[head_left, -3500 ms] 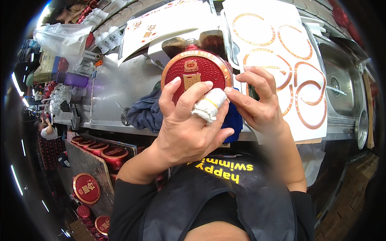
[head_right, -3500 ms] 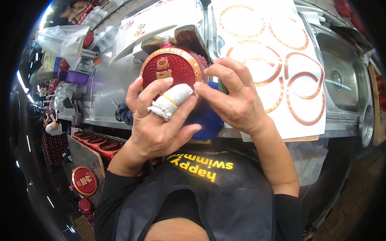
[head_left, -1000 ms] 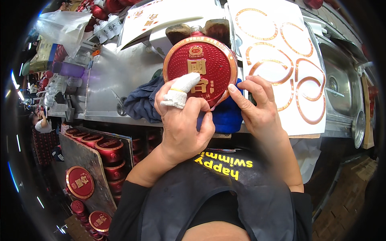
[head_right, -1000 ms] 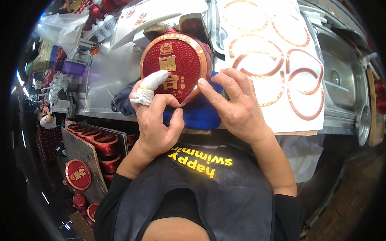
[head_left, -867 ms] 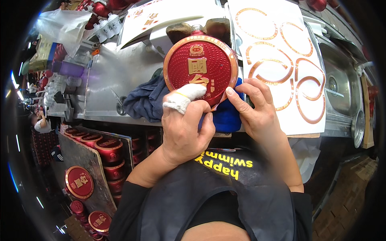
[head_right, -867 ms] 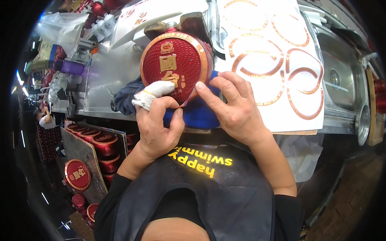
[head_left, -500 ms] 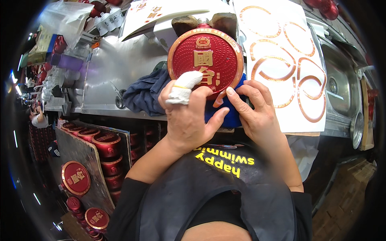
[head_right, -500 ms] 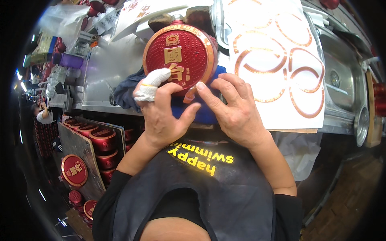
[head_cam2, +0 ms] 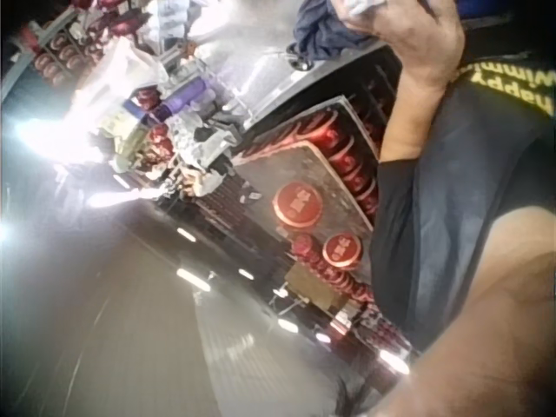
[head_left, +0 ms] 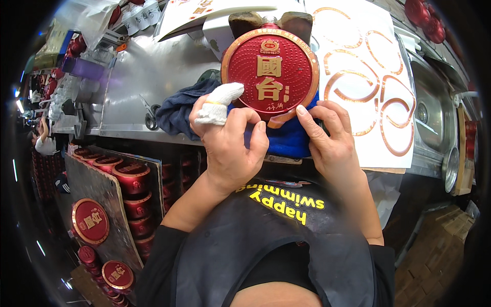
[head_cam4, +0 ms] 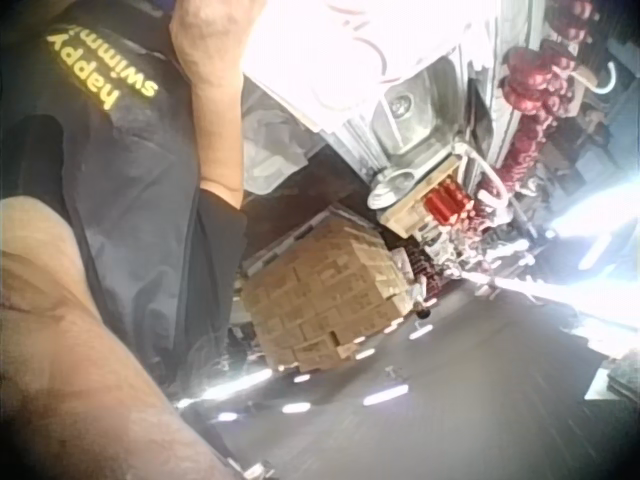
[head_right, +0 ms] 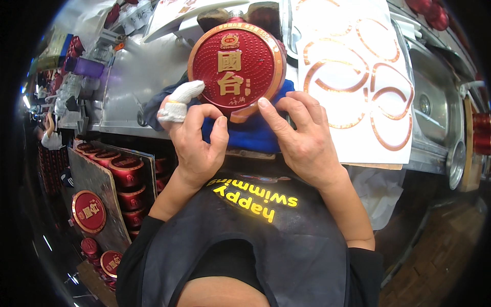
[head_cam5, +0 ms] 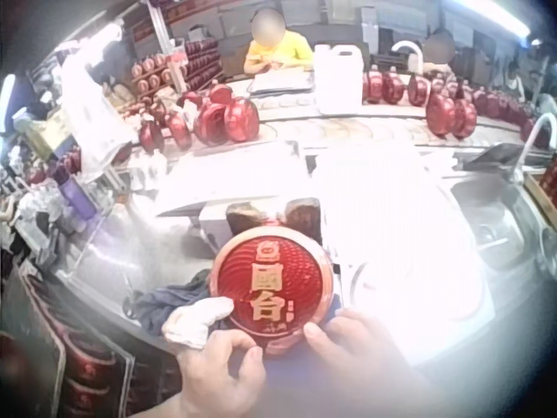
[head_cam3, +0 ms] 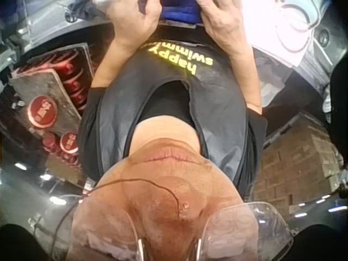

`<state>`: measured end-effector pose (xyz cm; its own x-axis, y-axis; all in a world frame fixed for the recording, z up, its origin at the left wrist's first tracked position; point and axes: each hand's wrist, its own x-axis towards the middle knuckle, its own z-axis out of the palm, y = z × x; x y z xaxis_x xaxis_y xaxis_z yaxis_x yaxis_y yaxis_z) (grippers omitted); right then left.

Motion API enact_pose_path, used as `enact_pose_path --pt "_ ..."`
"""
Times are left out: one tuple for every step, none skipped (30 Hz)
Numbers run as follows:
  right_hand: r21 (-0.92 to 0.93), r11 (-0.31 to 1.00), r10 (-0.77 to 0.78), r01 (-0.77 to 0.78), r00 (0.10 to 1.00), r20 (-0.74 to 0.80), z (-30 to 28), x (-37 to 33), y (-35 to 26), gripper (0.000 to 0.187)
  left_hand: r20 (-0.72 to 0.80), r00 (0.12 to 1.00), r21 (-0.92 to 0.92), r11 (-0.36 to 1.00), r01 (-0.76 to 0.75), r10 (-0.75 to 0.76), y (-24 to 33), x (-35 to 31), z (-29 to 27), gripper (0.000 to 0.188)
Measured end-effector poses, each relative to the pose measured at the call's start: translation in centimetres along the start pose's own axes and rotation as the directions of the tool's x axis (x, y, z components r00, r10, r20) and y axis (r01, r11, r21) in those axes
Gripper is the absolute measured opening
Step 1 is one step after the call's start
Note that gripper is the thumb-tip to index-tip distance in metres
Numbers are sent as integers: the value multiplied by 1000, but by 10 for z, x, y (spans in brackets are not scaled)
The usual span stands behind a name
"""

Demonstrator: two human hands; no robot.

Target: The person wipes the surface of a red round container with a green sponge and a white cloth, then places it on a nearby board. The person repeats this process with several other similar containers, handling them one at a time.

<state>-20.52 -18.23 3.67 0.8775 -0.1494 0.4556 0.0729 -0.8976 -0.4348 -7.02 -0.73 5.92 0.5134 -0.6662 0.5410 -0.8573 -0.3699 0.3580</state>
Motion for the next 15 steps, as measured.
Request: enact_pose_path --pt "8 1000 7 -7 1000 0 0 -1 -1 68 -33 999 -18 1000 -5 4 -1 -1 1 23" --pt "22 1000 22 -22 1000 -19 1 -1 -2 65 -70 996 -22 998 -64 62 -1 -2 2 29" --pt "35 999 40 -39 999 -36 1 -2 -2 61 -60 996 -17 997 -73 72 0 -3 3 34" --pt "49 998 40 -37 997 -71 2 -2 -3 58 -39 997 4 998 -67 68 0 -3 6 35" --pt "57 996 69 -65 995 -75 2 -3 -4 57 -34 996 18 997 -76 77 -2 -1 10 36" --pt "67 995 81 -75 992 -100 2 -4 -4 56 -53 996 28 997 -75 76 -4 1 13 35" --pt "75 993 95 -86 988 -125 3 -4 -4 55 -51 998 -4 999 -41 41 -5 1 14 32" --pt "62 992 113 -105 984 -139 3 -4 -5 49 -55 997 -10 999 -50 49 -7 2 14 31" --pt "51 991 133 -127 979 -155 4 -4 -6 43 -50 998 -20 999 -46 45 -8 1 14 31" --pt "40 988 152 -147 973 -173 5 -4 -6 37 -38 998 -26 998 -51 50 -10 1 15 31" --pt "39 984 176 -172 964 -198 7 -3 -7 31 -37 998 -39 998 -54 52 -11 0 15 31" --pt "89 974 223 -210 958 -179 10 -2 -8 24 -36 998 -53 997 -55 53 -12 -1 15 30" --pt "106 972 226 -211 960 -163 13 0 -8 25 -38 998 -66 996 -56 54 -13 -2 15 31" --pt "129 969 232 -212 960 -159 17 2 -9 25 -37 998 -82 995 -59 56 -14 -3 16 31" --pt "149 965 238 -217 960 -145 21 4 -8 26 -37 998 -97 993 -62 59 -16 -4 16 31"
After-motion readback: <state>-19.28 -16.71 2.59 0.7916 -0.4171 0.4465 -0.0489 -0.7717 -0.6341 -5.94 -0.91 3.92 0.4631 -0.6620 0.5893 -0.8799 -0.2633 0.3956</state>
